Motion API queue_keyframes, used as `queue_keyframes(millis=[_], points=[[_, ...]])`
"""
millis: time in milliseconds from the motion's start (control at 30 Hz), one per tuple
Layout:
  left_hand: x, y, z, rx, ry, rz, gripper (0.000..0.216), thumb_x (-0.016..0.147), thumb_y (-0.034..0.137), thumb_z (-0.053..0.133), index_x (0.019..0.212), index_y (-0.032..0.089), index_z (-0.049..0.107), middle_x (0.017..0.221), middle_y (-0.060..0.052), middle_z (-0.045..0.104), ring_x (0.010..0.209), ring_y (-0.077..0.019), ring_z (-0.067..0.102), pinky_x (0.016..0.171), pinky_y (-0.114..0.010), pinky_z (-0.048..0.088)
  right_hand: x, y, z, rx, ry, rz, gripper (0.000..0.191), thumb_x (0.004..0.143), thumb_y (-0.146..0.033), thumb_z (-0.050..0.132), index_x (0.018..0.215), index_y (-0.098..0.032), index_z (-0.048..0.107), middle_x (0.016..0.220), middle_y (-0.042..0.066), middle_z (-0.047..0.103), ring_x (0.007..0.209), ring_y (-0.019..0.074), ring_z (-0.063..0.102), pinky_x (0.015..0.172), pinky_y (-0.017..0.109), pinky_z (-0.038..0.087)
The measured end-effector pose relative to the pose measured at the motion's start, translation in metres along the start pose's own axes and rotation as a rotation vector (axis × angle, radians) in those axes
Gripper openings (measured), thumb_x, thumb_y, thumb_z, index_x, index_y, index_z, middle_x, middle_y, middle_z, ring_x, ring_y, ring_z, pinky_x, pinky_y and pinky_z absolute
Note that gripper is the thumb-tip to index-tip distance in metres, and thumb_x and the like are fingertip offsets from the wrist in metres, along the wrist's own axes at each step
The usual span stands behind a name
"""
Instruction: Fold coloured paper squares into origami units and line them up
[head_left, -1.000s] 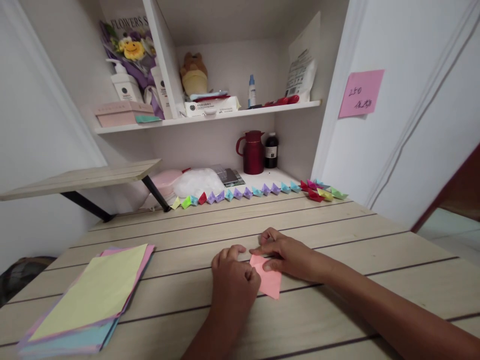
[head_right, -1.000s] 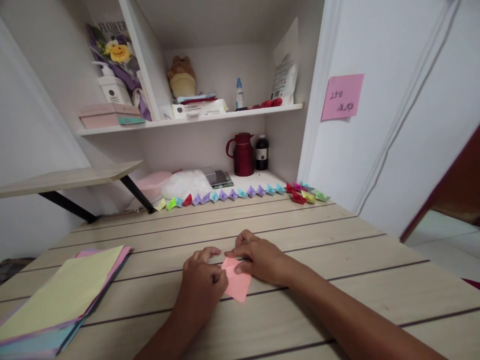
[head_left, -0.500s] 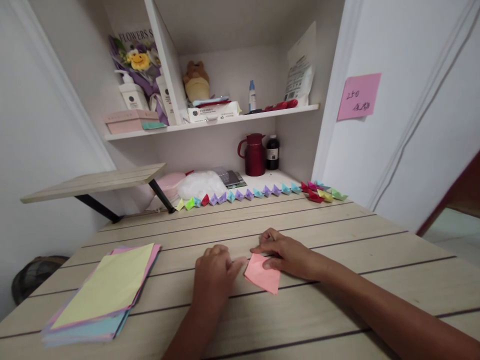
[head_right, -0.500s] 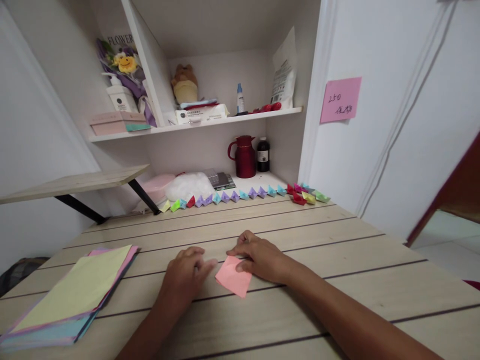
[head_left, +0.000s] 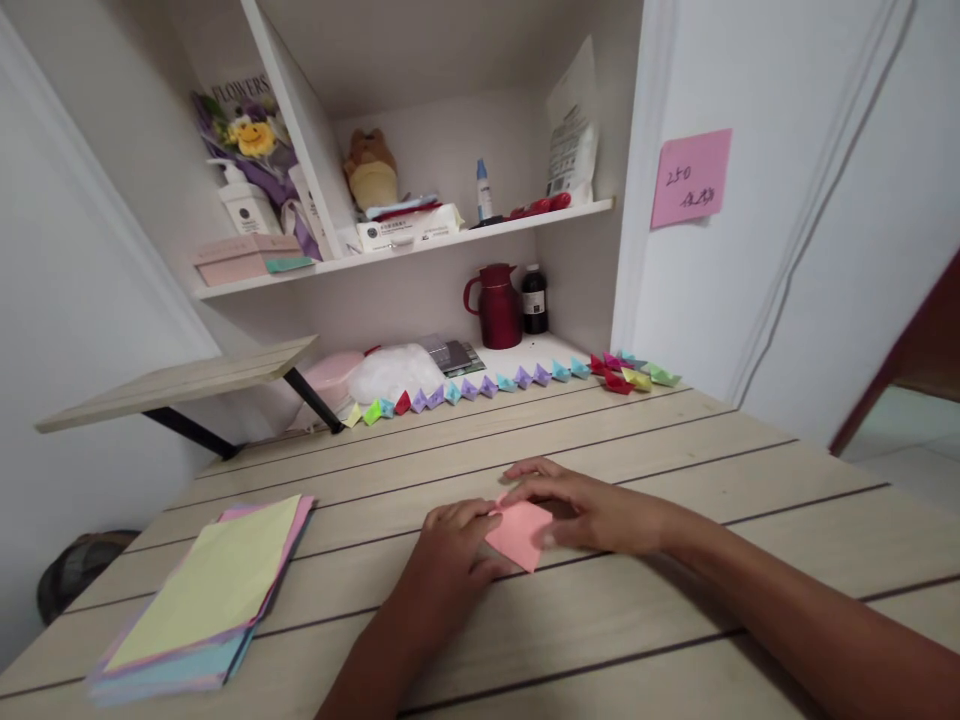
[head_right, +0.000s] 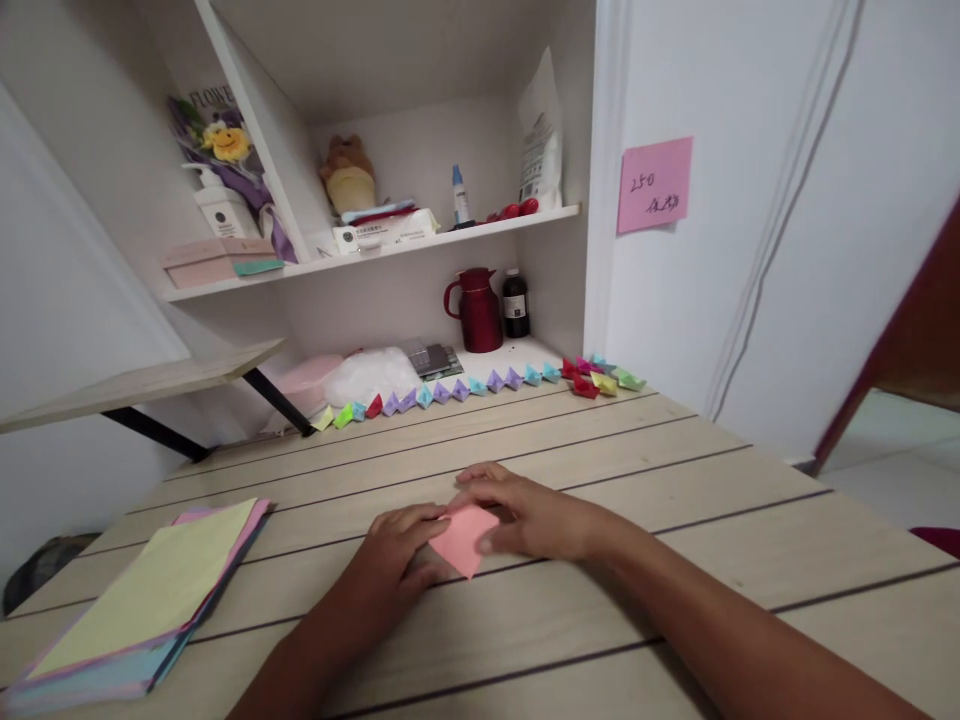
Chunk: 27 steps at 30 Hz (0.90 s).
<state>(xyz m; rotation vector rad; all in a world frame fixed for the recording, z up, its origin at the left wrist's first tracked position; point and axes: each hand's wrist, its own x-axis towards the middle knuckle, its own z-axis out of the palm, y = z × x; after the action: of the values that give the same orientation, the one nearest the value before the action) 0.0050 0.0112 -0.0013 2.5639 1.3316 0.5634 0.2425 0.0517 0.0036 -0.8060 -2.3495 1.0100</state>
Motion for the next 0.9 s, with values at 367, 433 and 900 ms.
queue_keyframes(millis=[367, 433, 900], points=[[0.007, -0.01, 0.001, -0.134, -0.011, -0.005, 0.025, 0.087, 0.027, 0.056, 0.112, 0.028, 0.063, 0.112, -0.002, 0.064, 0.106, -0.0196, 0.054, 0.096, -0.037, 0.036, 0.001, 0.003, -0.007, -0.071, -0.009, 0.018, 0.036, 0.085, -0.027, 0.061, 0.12, -0.027, 0.06, 0.118, 0.005, 0.06, 0.111, 0.0206, 0.054, 0.096, 0.034, 0.042], [0.007, -0.01, 0.0, -0.14, -0.026, 0.004, 0.029, 0.084, 0.031, 0.061, 0.113, 0.029, 0.062, 0.113, -0.002, 0.063, 0.105, -0.02, 0.054, 0.095, -0.036, 0.035, 0.0, 0.0, -0.007, -0.088, -0.015, 0.024, 0.032, 0.085, -0.029, 0.06, 0.117, -0.027, 0.062, 0.12, 0.005, 0.059, 0.112, 0.0211, 0.053, 0.096, 0.034, 0.041], [0.014, -0.012, 0.003, -0.108, 0.036, -0.048, 0.024, 0.091, 0.023, 0.046, 0.093, 0.025, 0.07, 0.089, -0.002, 0.062, 0.088, -0.0176, 0.055, 0.082, -0.034, 0.039, 0.002, -0.005, 0.0, -0.188, 0.014, 0.002, 0.022, 0.086, -0.035, 0.061, 0.105, -0.023, 0.064, 0.119, 0.007, 0.061, 0.114, 0.0214, 0.052, 0.097, 0.035, 0.041]])
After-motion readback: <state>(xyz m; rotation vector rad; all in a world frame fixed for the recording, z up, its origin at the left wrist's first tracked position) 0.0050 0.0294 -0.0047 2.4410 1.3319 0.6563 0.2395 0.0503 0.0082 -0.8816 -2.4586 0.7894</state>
